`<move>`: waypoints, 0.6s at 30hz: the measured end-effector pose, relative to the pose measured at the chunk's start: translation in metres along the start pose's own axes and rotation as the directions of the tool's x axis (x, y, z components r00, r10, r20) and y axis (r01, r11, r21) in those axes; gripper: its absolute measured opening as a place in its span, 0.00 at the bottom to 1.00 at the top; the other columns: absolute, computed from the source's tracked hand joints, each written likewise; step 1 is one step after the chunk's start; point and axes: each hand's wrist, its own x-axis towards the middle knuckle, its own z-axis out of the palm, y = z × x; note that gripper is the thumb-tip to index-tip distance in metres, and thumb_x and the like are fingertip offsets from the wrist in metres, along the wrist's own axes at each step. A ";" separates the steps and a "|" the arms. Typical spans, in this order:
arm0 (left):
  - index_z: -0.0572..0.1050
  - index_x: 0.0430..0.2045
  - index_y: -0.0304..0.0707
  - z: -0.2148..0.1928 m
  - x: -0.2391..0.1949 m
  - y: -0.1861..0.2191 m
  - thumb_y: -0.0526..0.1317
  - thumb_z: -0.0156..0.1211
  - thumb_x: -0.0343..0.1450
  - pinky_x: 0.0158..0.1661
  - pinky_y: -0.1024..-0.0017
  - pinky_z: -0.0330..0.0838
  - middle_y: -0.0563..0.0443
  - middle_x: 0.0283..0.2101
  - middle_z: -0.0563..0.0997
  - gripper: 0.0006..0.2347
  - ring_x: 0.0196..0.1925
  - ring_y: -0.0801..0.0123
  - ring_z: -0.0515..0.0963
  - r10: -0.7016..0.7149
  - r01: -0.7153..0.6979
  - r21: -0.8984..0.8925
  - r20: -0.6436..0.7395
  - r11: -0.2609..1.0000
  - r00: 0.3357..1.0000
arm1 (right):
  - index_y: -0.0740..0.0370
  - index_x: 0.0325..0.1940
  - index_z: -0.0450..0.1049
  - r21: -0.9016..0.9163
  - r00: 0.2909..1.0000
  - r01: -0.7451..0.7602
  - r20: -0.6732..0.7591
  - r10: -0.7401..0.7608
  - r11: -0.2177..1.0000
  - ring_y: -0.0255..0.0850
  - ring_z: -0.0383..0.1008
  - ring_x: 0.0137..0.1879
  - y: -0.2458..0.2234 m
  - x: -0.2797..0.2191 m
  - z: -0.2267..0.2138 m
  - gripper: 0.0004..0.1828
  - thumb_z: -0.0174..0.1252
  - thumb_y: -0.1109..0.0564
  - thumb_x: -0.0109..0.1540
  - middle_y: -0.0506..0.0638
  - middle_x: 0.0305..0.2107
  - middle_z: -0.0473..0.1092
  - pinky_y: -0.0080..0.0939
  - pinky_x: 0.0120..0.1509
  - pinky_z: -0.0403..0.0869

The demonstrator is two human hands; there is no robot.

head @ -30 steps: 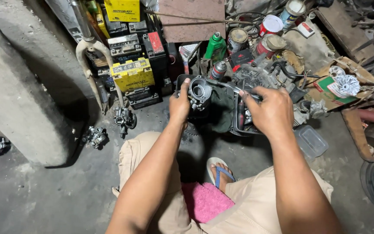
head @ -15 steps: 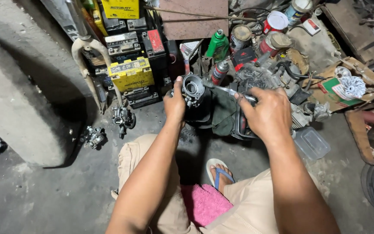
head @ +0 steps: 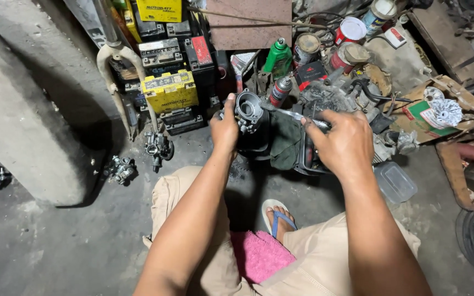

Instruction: The person holds a carburetor in their left hand and uses a wire brush in their right hand to scrub the interior and exterior surfaces. The person rotates the carburetor to access different areas while continuing to scrub with the brush.

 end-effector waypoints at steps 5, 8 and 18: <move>0.72 0.56 0.25 0.006 -0.003 -0.003 0.64 0.63 0.64 0.51 0.59 0.78 0.31 0.50 0.81 0.38 0.55 0.50 0.82 0.017 -0.017 0.000 0.035 1.000 0.999 | 0.51 0.43 0.84 -0.036 0.999 -0.021 -0.045 0.020 0.999 0.58 0.75 0.41 0.005 -0.002 0.002 0.12 0.65 0.43 0.65 0.57 0.23 0.75 0.55 0.50 0.74; 0.72 0.56 0.24 0.006 -0.008 -0.004 0.64 0.63 0.64 0.47 0.60 0.80 0.31 0.48 0.82 0.38 0.53 0.51 0.83 0.021 -0.020 -0.027 0.044 0.999 0.999 | 0.51 0.44 0.84 -0.044 0.997 -0.053 -0.065 0.050 0.998 0.58 0.76 0.41 0.016 -0.003 0.007 0.12 0.65 0.43 0.65 0.55 0.23 0.75 0.55 0.50 0.74; 0.73 0.54 0.23 0.001 -0.023 0.004 0.65 0.62 0.63 0.49 0.59 0.79 0.31 0.47 0.82 0.38 0.54 0.51 0.82 0.032 -0.032 0.004 0.046 0.999 0.998 | 0.62 0.62 0.77 -0.076 0.893 -0.218 0.386 0.230 0.973 0.68 0.73 0.60 0.025 0.003 0.060 0.26 0.60 0.49 0.62 0.70 0.47 0.77 0.65 0.65 0.71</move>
